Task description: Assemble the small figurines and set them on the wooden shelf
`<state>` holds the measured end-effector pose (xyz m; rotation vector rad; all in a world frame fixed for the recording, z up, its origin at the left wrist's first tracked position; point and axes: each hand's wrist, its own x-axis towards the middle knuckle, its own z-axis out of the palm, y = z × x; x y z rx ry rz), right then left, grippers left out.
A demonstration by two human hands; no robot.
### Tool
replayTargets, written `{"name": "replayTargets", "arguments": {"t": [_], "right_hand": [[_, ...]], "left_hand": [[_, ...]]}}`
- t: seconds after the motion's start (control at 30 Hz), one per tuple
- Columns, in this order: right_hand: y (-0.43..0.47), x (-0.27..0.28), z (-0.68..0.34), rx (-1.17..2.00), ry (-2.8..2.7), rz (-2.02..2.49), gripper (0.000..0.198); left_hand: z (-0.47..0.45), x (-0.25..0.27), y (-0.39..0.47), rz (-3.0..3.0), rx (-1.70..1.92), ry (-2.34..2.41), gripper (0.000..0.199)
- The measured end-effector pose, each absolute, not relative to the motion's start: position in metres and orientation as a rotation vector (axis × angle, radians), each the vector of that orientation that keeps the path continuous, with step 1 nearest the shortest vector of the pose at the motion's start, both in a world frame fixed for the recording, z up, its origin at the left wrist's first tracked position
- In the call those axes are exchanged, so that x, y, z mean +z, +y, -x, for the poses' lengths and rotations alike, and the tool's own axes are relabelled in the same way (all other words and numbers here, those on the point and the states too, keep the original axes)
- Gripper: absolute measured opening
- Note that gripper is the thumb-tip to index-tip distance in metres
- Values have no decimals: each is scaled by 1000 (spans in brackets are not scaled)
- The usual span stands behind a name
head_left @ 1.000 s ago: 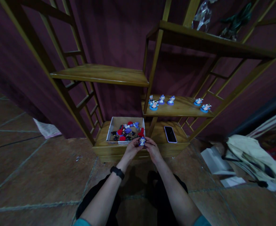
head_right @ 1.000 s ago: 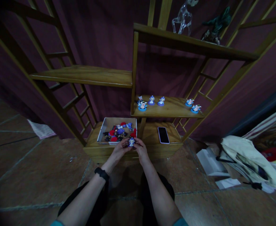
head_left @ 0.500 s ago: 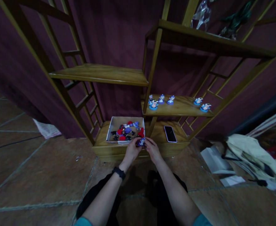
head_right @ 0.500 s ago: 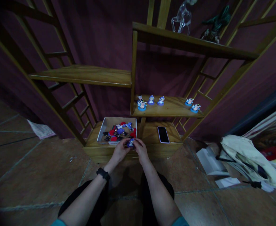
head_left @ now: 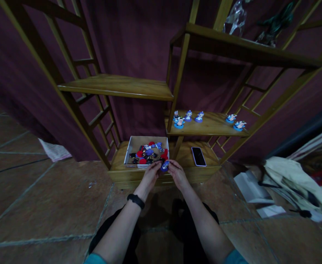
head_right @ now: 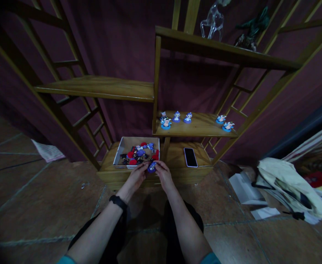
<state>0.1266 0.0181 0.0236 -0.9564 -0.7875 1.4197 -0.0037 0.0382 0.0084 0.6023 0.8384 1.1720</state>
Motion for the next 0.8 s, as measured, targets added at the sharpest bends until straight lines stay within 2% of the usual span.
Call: {"name": "replayTargets", "arguments": {"t": [0.8], "right_hand": [[15, 27, -123, 1462, -755, 965, 33]], "left_hand": [[5, 1, 42, -680, 1362, 817, 38]]}}
